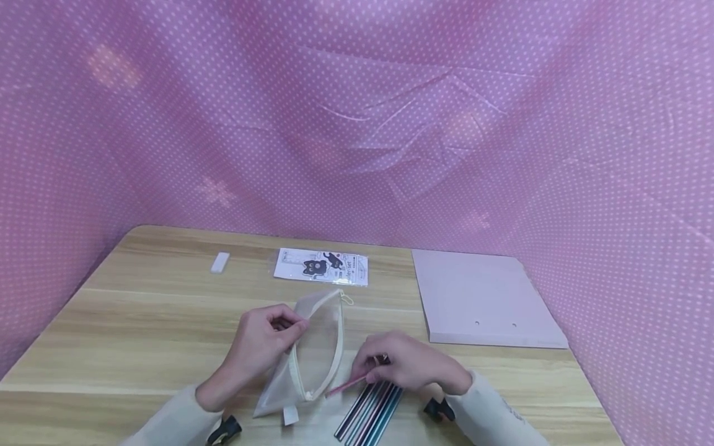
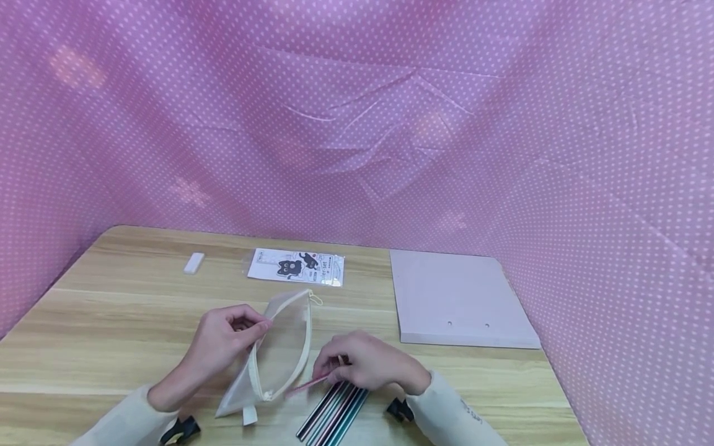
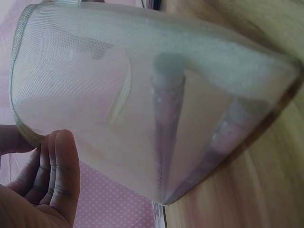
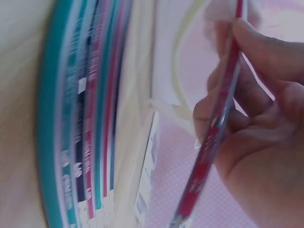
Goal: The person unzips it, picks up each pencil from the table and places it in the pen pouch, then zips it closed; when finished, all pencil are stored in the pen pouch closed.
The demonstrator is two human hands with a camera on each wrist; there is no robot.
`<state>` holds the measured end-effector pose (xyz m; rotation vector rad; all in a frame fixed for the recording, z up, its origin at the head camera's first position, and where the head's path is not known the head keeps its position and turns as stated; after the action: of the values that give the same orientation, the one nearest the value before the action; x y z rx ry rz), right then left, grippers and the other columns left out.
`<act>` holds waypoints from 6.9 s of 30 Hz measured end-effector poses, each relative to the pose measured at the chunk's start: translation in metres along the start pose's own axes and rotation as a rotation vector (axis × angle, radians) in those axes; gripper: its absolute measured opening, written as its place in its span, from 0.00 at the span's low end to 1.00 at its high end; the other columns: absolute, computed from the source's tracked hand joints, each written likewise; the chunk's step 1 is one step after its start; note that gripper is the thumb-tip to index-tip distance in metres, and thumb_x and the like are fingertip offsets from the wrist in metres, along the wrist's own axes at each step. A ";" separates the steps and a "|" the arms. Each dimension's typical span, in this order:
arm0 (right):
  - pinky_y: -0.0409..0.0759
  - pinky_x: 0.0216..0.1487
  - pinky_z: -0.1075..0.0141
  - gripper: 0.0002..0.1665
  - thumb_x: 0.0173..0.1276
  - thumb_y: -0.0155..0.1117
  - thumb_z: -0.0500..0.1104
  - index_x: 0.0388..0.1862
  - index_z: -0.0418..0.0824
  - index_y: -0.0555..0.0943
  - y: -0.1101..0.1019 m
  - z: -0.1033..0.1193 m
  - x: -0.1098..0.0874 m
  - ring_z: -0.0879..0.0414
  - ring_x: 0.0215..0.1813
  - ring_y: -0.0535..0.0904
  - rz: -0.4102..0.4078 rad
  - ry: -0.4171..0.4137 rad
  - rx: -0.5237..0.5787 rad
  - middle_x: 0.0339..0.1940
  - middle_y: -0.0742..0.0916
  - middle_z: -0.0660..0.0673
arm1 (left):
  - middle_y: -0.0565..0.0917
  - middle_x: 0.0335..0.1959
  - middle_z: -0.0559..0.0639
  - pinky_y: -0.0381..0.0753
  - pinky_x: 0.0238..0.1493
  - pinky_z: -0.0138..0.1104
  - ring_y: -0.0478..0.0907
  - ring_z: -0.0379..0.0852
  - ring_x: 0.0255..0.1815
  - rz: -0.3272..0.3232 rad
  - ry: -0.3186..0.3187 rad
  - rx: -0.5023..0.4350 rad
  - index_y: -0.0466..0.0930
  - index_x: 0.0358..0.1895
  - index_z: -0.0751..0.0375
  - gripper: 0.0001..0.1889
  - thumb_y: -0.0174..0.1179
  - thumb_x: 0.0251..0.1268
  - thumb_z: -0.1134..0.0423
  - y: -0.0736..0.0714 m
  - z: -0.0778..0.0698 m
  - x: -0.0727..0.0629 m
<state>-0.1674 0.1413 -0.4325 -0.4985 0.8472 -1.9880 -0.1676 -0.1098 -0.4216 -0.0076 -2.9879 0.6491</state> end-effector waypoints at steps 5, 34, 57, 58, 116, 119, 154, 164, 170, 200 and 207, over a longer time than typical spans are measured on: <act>0.84 0.49 0.68 0.13 0.69 0.64 0.35 0.52 0.39 0.82 -0.008 0.000 0.002 0.62 0.44 0.82 -0.143 0.067 0.353 0.42 0.87 0.35 | 0.87 0.25 0.49 0.80 0.26 0.28 0.79 0.38 0.22 0.017 -0.021 -0.018 0.88 0.31 0.56 0.03 0.72 0.59 0.64 0.000 0.001 -0.001; 0.82 0.38 0.76 0.21 0.74 0.57 0.37 0.63 0.31 0.71 0.036 -0.015 0.018 0.67 0.33 0.83 -0.306 0.406 1.213 0.35 0.90 0.55 | 0.87 0.25 0.51 0.81 0.26 0.28 0.79 0.38 0.22 0.037 0.002 -0.031 0.87 0.31 0.56 0.03 0.72 0.59 0.65 0.004 -0.002 -0.003; 0.86 0.32 0.73 0.29 0.67 0.64 0.31 0.65 0.27 0.66 0.039 -0.005 0.019 0.63 0.29 0.85 -0.490 0.455 1.142 0.39 0.92 0.47 | 0.88 0.26 0.45 0.84 0.28 0.29 0.81 0.38 0.27 0.126 0.040 -0.053 0.87 0.31 0.55 0.02 0.71 0.59 0.65 0.024 -0.007 -0.020; 0.86 0.33 0.73 0.30 0.67 0.63 0.31 0.66 0.27 0.65 0.039 -0.004 0.019 0.63 0.30 0.85 -0.487 0.452 1.146 0.40 0.91 0.47 | 0.88 0.26 0.45 0.84 0.28 0.29 0.81 0.38 0.27 0.128 0.039 -0.055 0.87 0.31 0.55 0.02 0.71 0.59 0.65 0.025 -0.007 -0.020; 0.84 0.61 0.63 0.30 0.71 0.59 0.34 0.69 0.25 0.66 0.014 0.006 0.026 0.56 0.55 0.85 -0.529 0.323 1.130 0.52 0.88 0.49 | 0.87 0.26 0.49 0.82 0.26 0.29 0.80 0.39 0.24 0.040 -0.039 -0.061 0.87 0.34 0.56 0.04 0.72 0.59 0.63 0.011 -0.003 -0.007; 0.84 0.60 0.63 0.26 0.71 0.59 0.34 0.67 0.28 0.70 0.008 0.004 0.023 0.57 0.54 0.86 -0.519 0.297 1.129 0.49 0.89 0.51 | 0.87 0.26 0.49 0.81 0.26 0.28 0.79 0.38 0.24 0.029 -0.033 -0.056 0.88 0.33 0.56 0.04 0.73 0.58 0.62 0.009 -0.003 -0.007; 0.87 0.52 0.66 0.10 0.71 0.58 0.33 0.49 0.35 0.81 -0.021 -0.039 -0.006 0.59 0.45 0.87 -0.260 0.223 0.926 0.42 0.90 0.48 | 0.90 0.34 0.53 0.83 0.32 0.27 0.83 0.40 0.30 -0.084 -0.092 -0.005 0.89 0.39 0.59 0.07 0.70 0.63 0.60 -0.013 0.001 0.010; 0.87 0.54 0.64 0.13 0.70 0.60 0.33 0.52 0.29 0.79 -0.019 -0.047 -0.005 0.57 0.46 0.87 -0.239 0.268 0.918 0.43 0.89 0.46 | 0.90 0.34 0.52 0.83 0.32 0.27 0.83 0.40 0.30 -0.077 -0.103 -0.015 0.89 0.39 0.58 0.07 0.70 0.63 0.60 -0.010 0.003 0.009; 0.86 0.54 0.67 0.16 0.67 0.65 0.35 0.53 0.30 0.81 -0.014 -0.051 -0.002 0.55 0.48 0.86 -0.178 0.333 0.597 0.48 0.89 0.37 | 0.90 0.32 0.53 0.83 0.31 0.27 0.83 0.39 0.29 -0.077 -0.082 -0.036 0.89 0.38 0.59 0.07 0.71 0.62 0.60 -0.009 0.004 0.008; 0.76 0.54 0.79 0.22 0.53 0.72 0.30 0.44 0.52 0.87 0.013 -0.027 0.000 0.72 0.47 0.77 0.179 0.013 -0.211 0.41 0.88 0.60 | 0.89 0.31 0.51 0.82 0.32 0.27 0.82 0.39 0.29 -0.068 -0.092 -0.047 0.89 0.38 0.59 0.06 0.72 0.61 0.60 -0.007 0.005 0.007; 0.75 0.54 0.79 0.21 0.54 0.72 0.30 0.42 0.53 0.87 0.014 -0.028 0.001 0.71 0.47 0.76 0.181 -0.010 -0.218 0.40 0.87 0.60 | 0.90 0.31 0.51 0.82 0.32 0.27 0.81 0.39 0.28 -0.071 -0.086 -0.048 0.89 0.37 0.58 0.06 0.72 0.61 0.61 -0.006 0.005 0.007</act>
<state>-0.1771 0.1451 -0.4620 -0.5354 1.0713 -1.7364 -0.1753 -0.1177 -0.4232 0.1253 -3.0689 0.5847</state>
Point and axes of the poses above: each hand's wrist, its own x-axis towards the middle knuckle, its own y-axis out of the palm, z = x × y, the point moved 4 cm from there along x, towards the middle knuckle
